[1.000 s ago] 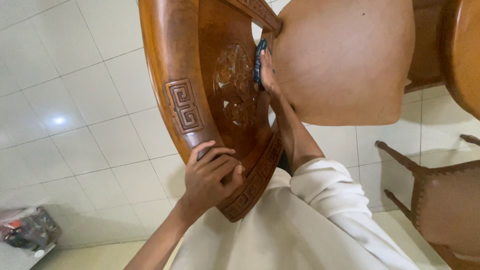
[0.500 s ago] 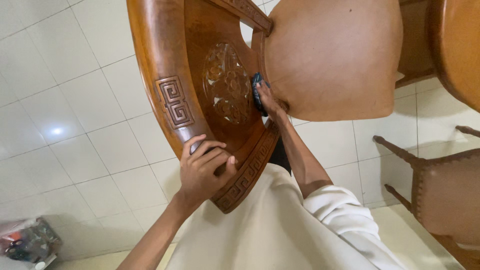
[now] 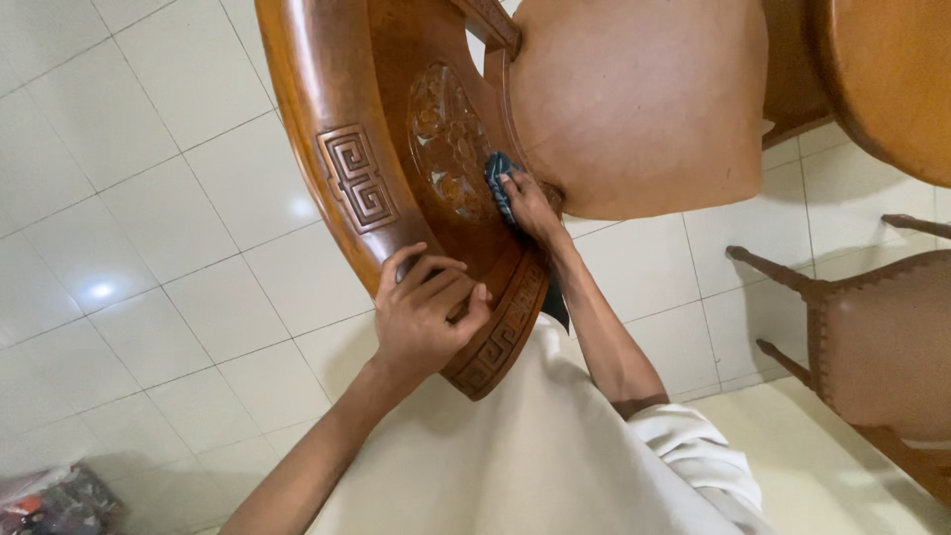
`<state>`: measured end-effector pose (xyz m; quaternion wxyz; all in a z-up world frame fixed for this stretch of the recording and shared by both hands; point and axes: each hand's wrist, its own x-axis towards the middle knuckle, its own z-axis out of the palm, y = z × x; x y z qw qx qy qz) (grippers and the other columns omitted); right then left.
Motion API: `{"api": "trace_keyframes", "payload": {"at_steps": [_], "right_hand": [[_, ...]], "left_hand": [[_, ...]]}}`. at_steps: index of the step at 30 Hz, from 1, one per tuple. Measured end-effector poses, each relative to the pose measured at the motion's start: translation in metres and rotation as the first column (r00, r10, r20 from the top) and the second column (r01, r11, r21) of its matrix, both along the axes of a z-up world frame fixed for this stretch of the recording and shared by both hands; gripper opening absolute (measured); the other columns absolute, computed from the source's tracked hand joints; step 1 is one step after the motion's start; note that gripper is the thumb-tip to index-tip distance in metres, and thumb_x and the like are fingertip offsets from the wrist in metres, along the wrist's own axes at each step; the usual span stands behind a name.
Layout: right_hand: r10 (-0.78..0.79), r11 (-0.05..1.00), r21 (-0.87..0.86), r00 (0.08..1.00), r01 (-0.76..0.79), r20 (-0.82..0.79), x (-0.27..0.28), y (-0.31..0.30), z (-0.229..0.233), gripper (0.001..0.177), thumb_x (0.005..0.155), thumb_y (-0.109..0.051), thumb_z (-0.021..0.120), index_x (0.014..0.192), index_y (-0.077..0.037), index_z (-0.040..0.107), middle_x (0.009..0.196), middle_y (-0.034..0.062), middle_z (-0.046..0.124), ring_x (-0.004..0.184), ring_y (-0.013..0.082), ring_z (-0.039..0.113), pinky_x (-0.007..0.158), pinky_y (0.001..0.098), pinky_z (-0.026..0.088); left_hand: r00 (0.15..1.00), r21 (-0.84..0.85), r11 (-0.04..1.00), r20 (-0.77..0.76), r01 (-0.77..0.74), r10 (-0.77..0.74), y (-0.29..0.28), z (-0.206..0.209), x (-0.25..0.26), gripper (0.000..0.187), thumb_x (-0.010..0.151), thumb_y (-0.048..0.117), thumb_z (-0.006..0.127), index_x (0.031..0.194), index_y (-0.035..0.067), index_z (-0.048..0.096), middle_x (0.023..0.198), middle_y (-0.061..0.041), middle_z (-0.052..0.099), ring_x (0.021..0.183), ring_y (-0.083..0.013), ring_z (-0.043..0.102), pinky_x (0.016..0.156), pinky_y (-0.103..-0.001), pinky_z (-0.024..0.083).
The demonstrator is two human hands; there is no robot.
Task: The person wipes down the backrest and frame of a wooden chair using a cloth, then folds the cloth.
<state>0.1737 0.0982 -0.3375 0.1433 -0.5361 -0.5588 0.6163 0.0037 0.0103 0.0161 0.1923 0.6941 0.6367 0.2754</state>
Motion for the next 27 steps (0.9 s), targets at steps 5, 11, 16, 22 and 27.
{"api": "trace_keyframes", "payload": {"at_steps": [5,11,16,22,27], "right_hand": [[-0.022,0.980,0.198,1.000,0.019,0.010,0.002,-0.012,0.046,0.048,0.111,-0.031,0.051,0.137,0.009,0.057,0.145,0.0256,0.055,0.138,0.0353,0.048,0.116,0.0406,0.034],[-0.628,0.727,-0.651,0.595,0.218,-0.502,0.031,-0.004,0.096,0.042,0.107,-0.028,0.046,0.140,-0.005,0.057,0.134,0.0090,0.067,0.121,0.0195,0.063,0.108,0.0341,0.048],[-0.797,0.573,-0.775,0.403,0.268,-0.450,0.104,0.002,0.060,0.042,0.110,-0.029,0.041,0.127,0.002,0.063,0.123,0.0155,0.071,0.108,0.0245,0.070,0.100,0.0404,0.058],[-0.546,0.767,-0.511,0.813,0.389,-0.200,0.162,0.010,0.026,0.047,0.112,-0.037,0.037,0.136,-0.005,0.063,0.122,0.0164,0.070,0.103,0.0234,0.065,0.092,0.0393,0.053],[0.009,0.923,-0.379,0.981,0.067,0.196,0.122,-0.024,-0.024,0.054,0.110,-0.042,0.037,0.143,-0.005,0.059,0.141,0.0151,0.062,0.134,0.0294,0.053,0.118,0.0352,0.034]], "left_hand": [[1.000,0.000,1.000,0.007,0.030,-0.030,-0.003,-0.001,-0.001,0.015,0.085,0.011,0.075,0.071,0.010,0.069,0.078,0.000,0.073,0.094,-0.0174,0.071,0.106,-0.044,0.044],[0.999,-0.018,0.999,-0.023,0.032,-0.033,-0.004,-0.001,0.000,0.016,0.087,0.011,0.073,0.071,0.012,0.073,0.079,0.000,0.074,0.095,-0.0155,0.071,0.108,-0.044,0.042],[0.999,-0.031,0.999,-0.032,0.008,-0.009,-0.004,-0.003,0.000,0.019,0.087,0.011,0.073,0.069,0.009,0.071,0.076,-0.001,0.073,0.095,-0.0150,0.072,0.109,-0.043,0.043],[0.998,-0.030,0.999,-0.056,0.022,-0.024,-0.002,0.000,0.001,0.019,0.089,0.010,0.071,0.070,0.010,0.072,0.078,0.001,0.075,0.096,-0.0149,0.072,0.108,-0.043,0.043],[0.998,-0.058,0.998,-0.044,0.037,-0.040,-0.003,-0.003,0.000,0.021,0.092,0.011,0.068,0.072,0.014,0.075,0.077,0.002,0.075,0.096,-0.0150,0.072,0.109,-0.043,0.042]]}}
